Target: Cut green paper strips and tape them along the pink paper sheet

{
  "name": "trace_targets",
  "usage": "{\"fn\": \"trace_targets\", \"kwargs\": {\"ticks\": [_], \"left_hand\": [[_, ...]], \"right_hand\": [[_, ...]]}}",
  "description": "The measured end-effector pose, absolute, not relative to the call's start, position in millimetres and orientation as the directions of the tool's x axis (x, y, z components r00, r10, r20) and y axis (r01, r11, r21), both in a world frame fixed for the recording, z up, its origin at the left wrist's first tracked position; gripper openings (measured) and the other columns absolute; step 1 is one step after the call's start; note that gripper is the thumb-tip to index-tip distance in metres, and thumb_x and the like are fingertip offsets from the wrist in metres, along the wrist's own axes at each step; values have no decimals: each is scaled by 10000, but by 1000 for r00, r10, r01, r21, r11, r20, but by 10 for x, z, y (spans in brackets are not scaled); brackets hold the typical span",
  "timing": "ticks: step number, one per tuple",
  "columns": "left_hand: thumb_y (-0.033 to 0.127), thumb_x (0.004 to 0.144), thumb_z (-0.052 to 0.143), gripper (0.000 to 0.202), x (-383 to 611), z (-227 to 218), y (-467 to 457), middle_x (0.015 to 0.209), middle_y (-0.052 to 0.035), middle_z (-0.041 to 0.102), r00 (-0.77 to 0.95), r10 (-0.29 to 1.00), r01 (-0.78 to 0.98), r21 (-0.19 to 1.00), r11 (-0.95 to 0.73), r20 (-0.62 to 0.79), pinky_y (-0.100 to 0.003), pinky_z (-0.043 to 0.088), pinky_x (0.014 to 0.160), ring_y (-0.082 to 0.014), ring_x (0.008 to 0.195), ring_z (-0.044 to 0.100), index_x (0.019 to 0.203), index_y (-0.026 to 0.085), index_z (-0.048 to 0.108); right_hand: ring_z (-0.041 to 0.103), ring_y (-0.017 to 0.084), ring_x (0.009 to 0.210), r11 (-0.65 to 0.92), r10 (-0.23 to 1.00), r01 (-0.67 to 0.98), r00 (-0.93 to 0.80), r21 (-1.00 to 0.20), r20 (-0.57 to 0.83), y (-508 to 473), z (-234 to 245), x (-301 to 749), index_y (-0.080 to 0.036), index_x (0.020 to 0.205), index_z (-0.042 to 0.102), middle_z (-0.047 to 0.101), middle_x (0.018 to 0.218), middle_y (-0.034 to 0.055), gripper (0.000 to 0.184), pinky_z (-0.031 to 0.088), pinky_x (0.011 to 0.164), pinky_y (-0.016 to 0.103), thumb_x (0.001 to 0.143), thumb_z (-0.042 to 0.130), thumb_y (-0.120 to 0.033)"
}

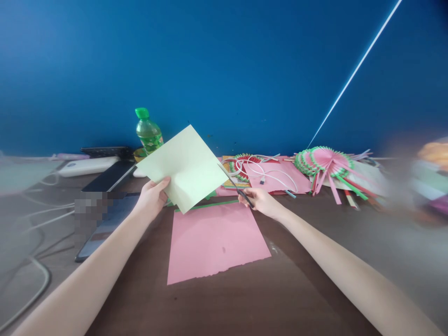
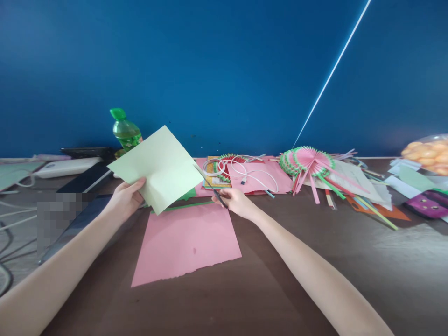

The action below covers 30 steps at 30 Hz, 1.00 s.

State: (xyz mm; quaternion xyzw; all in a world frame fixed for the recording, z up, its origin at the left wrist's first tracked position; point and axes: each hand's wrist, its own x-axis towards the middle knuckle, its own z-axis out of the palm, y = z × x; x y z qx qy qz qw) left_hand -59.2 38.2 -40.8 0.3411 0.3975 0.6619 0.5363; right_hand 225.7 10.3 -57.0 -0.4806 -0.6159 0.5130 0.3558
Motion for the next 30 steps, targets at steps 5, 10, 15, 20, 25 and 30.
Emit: {"fn": "trace_targets", "kwargs": {"ticks": [5,10,15,20,25,30], "left_hand": [[93,678,628,147,-586,-402,381,876,-74,721,-205,979,-433,895,-108,19,-271,546,763,-209,865,662,804,147,679],[107,661,648,151,-579,-398,373,879,-75,720,-194,981,-435,895,-102,18,-297,540,795,-228,892,657,801,157,679],[121,675,640,147,-579,-399,366,897,-62,720,-156,987,-413,905,-106,44,-305,552,770,-234,889,656,804,169,692],[137,671,645,125,-577,-404,365,897,-70,720,-148,988,-388,916,-97,42,-322,561,745,-251,877,657,780,162,699],[133,651,659,144,-584,-409,374,897,-68,721,-150,987,-394,913,-108,52,-317,560,752,-260,895,652,785,166,699],[132,650,661,152,-570,-426,371,894,-82,720,-140,989,-400,911,-104,51,-319,555,767,-253,883,656,797,150,695]], "right_hand": [[468,90,533,10,957,210,-286,-978,-52,119,-591,2268,-142,697,559,552,615,9,172,250,425,205,622,598,-291],[463,87,522,-9,954,194,-292,-981,-66,139,-620,2285,-143,701,572,556,618,11,180,245,418,202,622,613,-299],[453,76,513,-11,951,172,-304,-985,-63,146,-642,2304,-142,714,584,555,632,6,247,261,435,204,645,645,-371],[437,70,522,-18,938,155,-340,-988,-71,133,-616,2325,-137,703,569,500,573,-21,314,262,453,195,662,666,-433],[414,69,514,-4,927,162,-370,-987,-65,117,-598,2335,-136,705,570,480,563,-24,346,252,454,202,681,645,-473],[387,58,500,19,920,161,-389,-987,-45,102,-577,2330,-129,710,571,481,580,-14,378,226,434,200,694,625,-503]]}}
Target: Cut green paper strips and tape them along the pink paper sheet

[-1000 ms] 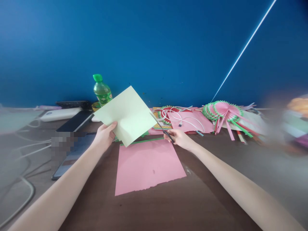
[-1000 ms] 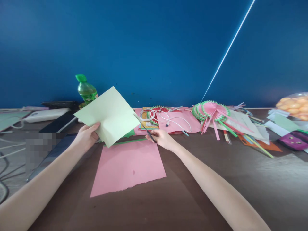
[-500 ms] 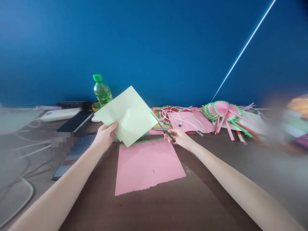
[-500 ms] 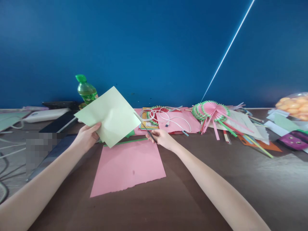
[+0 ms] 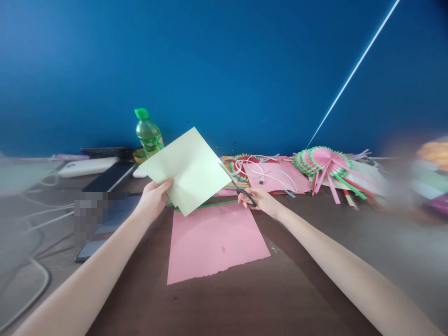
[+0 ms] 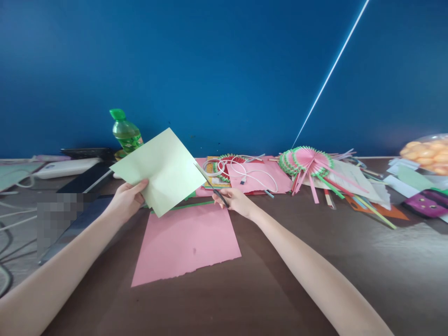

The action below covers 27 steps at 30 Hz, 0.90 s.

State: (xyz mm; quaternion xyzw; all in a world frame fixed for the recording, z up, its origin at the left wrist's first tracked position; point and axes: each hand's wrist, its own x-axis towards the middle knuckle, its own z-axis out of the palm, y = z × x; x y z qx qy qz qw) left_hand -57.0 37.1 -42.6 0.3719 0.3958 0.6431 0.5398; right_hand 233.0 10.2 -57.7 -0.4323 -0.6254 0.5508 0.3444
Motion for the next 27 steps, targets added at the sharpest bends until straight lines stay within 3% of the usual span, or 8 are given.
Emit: {"fn": "trace_targets", "kwargs": {"ticks": [16,27], "left_hand": [[135,669,670,253,-449,-461,279,951,-112,703,-34,999,-360,932,-40,30,-332,549,790,-245,903,652,919,104,663],[150,647,687,245,-432,-482,270,929,-106,710,-33,999,-351,936,-35,25,-331,554,785,-257,915,649,888,109,669]], "right_hand": [[300,20,403,90,895,134,-445,-987,21,64,-510,2307,-139,776,553,478,629,-18,469,144,367,207,733,529,-606],[295,23,407,74,897,128,-441,-989,10,78,-540,2308,-139,782,548,466,595,-25,462,153,372,206,730,540,-598]]}}
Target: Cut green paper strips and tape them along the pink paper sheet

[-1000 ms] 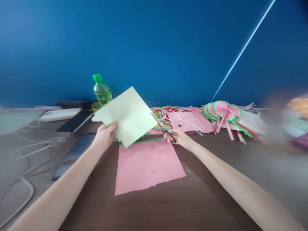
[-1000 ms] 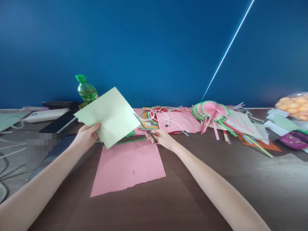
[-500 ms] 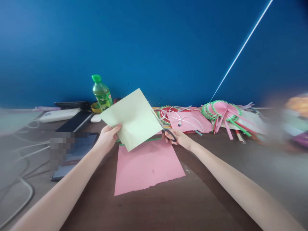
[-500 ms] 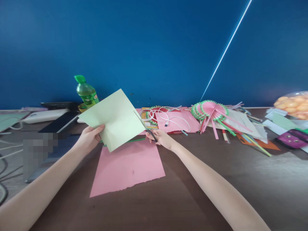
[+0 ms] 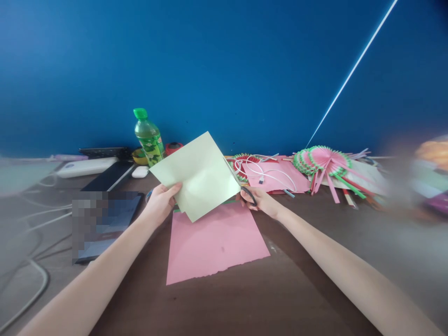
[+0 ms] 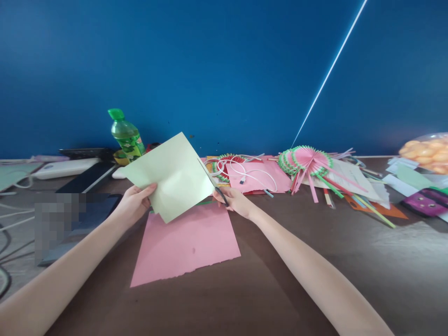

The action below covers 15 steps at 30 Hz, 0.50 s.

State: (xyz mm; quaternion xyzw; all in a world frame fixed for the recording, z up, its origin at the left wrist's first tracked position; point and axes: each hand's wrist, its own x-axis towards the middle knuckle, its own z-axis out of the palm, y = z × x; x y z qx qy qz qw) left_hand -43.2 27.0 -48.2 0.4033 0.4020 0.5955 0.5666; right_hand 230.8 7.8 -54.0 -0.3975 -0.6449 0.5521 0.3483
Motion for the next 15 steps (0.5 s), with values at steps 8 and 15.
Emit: {"fn": "trace_targets", "kwargs": {"ticks": [8,15], "left_hand": [[132,647,680,222,-416,-473,272,910,-104,713,-49,999,-364,931,-30,13,-322,558,773,-245,880,660,868,113,675],[130,645,681,216,-413,-471,271,890,-100,716,-49,999,-372,928,-31,14,-330,558,772,-245,859,665,860,113,676]], "right_hand": [[331,37,442,62,908,132,-419,-989,1,106,-575,2298,-147,745,534,466,589,-26,435,176,391,202,725,554,-581],[361,53,482,40,920,128,-391,-991,-14,114,-603,2308,-149,743,544,443,563,-37,385,215,423,193,708,599,-528]]}}
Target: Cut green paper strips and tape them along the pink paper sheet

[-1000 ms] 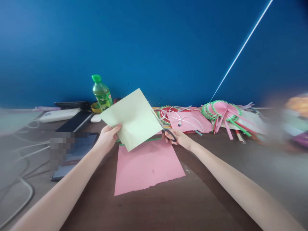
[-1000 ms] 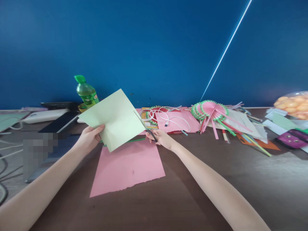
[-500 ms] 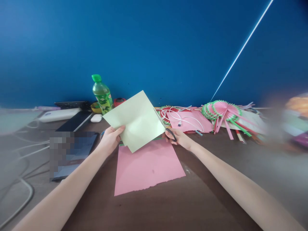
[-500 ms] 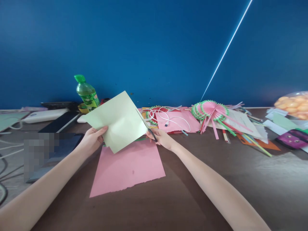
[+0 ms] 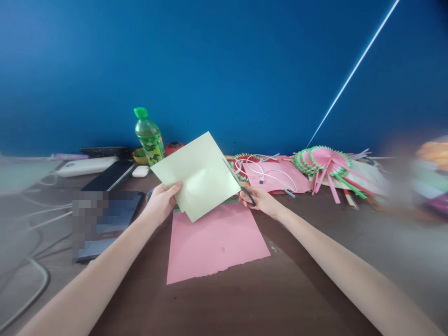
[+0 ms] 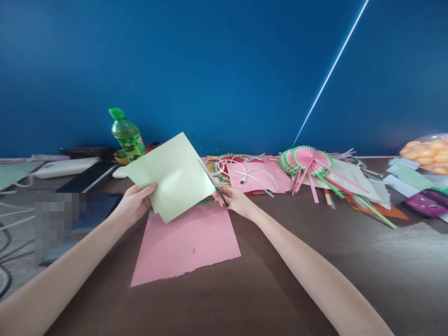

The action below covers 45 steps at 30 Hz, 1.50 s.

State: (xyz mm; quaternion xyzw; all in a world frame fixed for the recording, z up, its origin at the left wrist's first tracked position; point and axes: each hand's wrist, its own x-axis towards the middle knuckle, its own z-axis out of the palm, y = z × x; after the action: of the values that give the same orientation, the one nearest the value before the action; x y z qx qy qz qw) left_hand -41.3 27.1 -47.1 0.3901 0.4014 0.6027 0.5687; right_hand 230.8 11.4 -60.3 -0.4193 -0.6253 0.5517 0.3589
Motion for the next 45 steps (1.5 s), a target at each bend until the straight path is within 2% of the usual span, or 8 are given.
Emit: {"fn": "trace_targets", "kwargs": {"ticks": [12,19,26,32,36,41,45], "left_hand": [[105,671,651,192,-406,-445,253,912,-104,713,-49,999,-375,927,-1,-18,-313,549,793,-236,874,663,862,111,673],[115,671,655,197,-421,-450,261,918,-103,711,-52,998,-367,930,5,-26,-309,556,774,-237,876,661,867,106,667],[109,668,655,188,-425,-467,262,910,-103,713,-40,999,-362,932,14,-31,-311,560,766,-240,866,664,856,103,667],[120,645,670,187,-394,-440,232,892,-110,716,-18,998,-340,940,45,-54,-325,562,759,-261,883,659,831,105,670],[148,630,690,230,-362,-419,184,901,-105,715,29,997,-310,947,83,-78,-320,568,724,-262,877,661,856,111,668],[164,626,695,256,-335,-441,150,900,-112,714,72,991,-280,951,129,-113,-325,569,701,-262,862,664,874,103,669],[160,614,707,242,-316,-472,138,886,-115,716,77,992,-295,948,122,-104,-300,566,693,-256,856,665,847,103,676]], "right_hand": [[379,65,506,37,929,138,-370,-990,-16,141,-651,2313,-151,744,542,441,581,-33,335,234,437,194,688,631,-470],[397,74,516,60,925,154,-379,-986,-3,142,-646,2330,-150,784,564,422,601,-30,412,246,435,200,698,599,-551],[397,74,498,89,923,198,-384,-976,6,132,-625,2337,-156,772,557,440,540,-42,396,241,439,198,729,571,-550],[321,50,440,66,915,169,-403,-983,-8,105,-578,2331,-157,720,533,466,560,-32,389,192,405,207,738,572,-544],[296,39,417,52,910,126,-414,-991,-5,110,-576,2328,-157,718,529,424,563,-40,415,170,390,209,730,566,-570],[231,30,399,46,908,101,-418,-994,-1,104,-573,2322,-173,696,477,284,535,-77,412,144,382,204,738,552,-577],[219,26,392,71,903,101,-428,-992,21,90,-557,2319,-181,684,443,263,536,-82,414,147,377,202,746,540,-579]]}}
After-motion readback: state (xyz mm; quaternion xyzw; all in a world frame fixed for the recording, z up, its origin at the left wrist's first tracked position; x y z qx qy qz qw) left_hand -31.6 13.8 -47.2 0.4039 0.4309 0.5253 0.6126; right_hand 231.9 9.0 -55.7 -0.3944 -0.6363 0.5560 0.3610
